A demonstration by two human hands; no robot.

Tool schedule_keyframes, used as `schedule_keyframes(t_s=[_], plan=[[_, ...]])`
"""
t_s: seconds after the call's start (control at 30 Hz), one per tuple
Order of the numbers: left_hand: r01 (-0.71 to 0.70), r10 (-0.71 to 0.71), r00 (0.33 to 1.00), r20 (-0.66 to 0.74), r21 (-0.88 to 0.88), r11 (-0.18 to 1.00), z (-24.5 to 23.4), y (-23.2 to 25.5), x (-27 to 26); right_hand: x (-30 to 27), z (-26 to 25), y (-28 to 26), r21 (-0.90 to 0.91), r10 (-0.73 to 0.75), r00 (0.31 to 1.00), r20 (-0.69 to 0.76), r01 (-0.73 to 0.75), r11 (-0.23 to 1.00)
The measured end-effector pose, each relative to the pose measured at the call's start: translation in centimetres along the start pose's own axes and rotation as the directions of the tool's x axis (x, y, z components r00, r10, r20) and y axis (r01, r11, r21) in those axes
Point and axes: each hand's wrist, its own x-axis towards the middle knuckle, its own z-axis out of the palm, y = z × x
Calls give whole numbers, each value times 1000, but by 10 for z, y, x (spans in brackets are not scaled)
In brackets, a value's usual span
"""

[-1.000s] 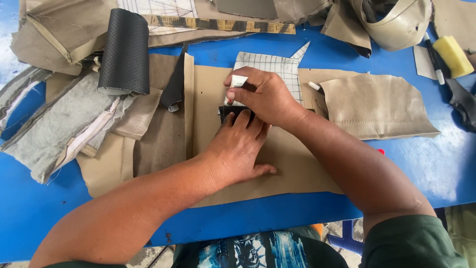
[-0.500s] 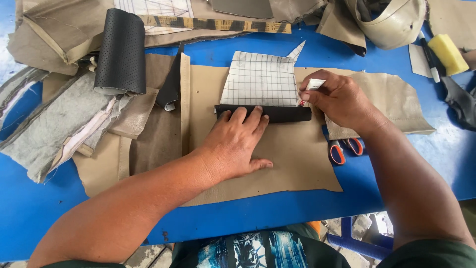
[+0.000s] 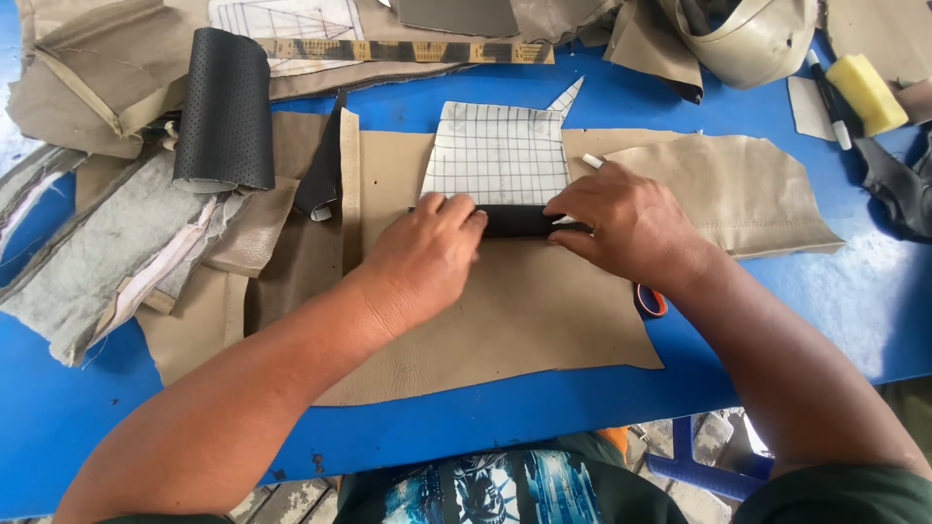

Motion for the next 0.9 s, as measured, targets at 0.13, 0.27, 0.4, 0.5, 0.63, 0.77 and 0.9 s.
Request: schedule_keyframes(t_s=[0.13,0.27,0.4,0.5,0.63,0.77,0.9], plan=[[21,-15,997,-80,80,997,10,-12,-4,2,-7,2,-40,-8,1000,-6,8,999],[56,-50,981,-189,22,998,2,-23,3,11,4,20,30,132,991,37,-133,991],[112,-127,953,-275,-70,991,16,-40,14,25,5,24,151,178,979,96,-191,970],[229,-280,915,-289,-197,953,12,-40,15,29,6,22,-15,163,986,29,-162,987],[184,-239,880,-411,-170,968,26,-40,17,29,17,19,-255,-12,1000,-7,10,967],[232,-228,912,-340,-31,972,18,-32,14,28,16,15,-244,-49,999,21,52,968],[165,-99,926,-363,155,974,13,-33,10,27,27,22,-317,-136,990,-43,116,941]])
